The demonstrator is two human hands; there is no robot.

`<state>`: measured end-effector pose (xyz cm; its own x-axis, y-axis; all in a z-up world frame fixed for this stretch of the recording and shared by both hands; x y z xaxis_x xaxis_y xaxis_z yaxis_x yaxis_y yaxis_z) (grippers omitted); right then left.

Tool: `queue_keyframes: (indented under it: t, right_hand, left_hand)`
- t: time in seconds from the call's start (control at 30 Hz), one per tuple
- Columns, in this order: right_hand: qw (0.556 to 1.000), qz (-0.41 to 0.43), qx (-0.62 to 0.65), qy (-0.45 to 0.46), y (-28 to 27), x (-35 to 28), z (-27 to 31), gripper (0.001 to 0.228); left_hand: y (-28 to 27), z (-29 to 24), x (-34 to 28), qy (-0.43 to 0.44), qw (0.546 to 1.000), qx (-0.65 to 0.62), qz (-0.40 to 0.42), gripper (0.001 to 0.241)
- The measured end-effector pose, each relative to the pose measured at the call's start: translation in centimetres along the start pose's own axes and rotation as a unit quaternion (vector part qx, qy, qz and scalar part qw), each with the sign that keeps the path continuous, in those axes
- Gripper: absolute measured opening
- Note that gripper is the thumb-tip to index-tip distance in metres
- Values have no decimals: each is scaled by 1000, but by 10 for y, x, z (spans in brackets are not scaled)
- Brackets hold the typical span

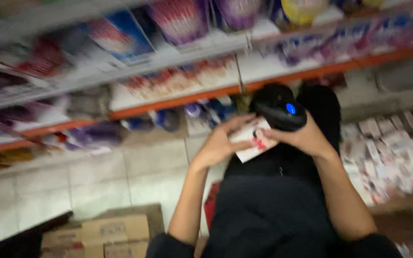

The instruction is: The person scans barcodes on soap boxes using a handheld scanner and places them onto store shelves, handling items from both the shelves and cardboard boxes on the floor.

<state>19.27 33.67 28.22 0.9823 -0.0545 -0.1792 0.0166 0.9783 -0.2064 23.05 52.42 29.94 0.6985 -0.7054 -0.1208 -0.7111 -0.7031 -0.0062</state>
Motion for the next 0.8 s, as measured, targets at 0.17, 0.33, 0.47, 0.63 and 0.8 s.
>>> queue_keyframes:
  t: [0.17,0.33,0.47,0.63,0.8]
  right_hand:
    - [997,-35,40,-59,8,-8,36,52]
    - [982,-145,15,-118,-19,-4,62,42]
    - [970,-145,19,-194,-32,-9,96,29]
    - [957,-173,62,-223,-35,3,153,27]
    - [938,-144,89,-302,-20,6,235,29]
  left_hand:
    - [-29,-6,-16,6,990,65,-127,70]
    - [-1,-62,-23,98,935,176,-291,73]
    - [22,-126,-31,169,912,188,-325,99]
    - [12,-219,-44,291,836,230,-404,86]
    - [-11,-300,-71,398,754,285,-439,75]
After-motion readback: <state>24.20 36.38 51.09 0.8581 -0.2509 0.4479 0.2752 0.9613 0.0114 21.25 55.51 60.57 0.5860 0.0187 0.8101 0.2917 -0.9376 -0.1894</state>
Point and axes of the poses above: each hand's wrist, its own x-axis towards the middle knuckle, its own y-axis out of the palm, z = x × y, the point moved 10 cm from there along x, towards the middle knuckle, and after that the axes turned 3 degrees about -x, right-handed, at the moved point
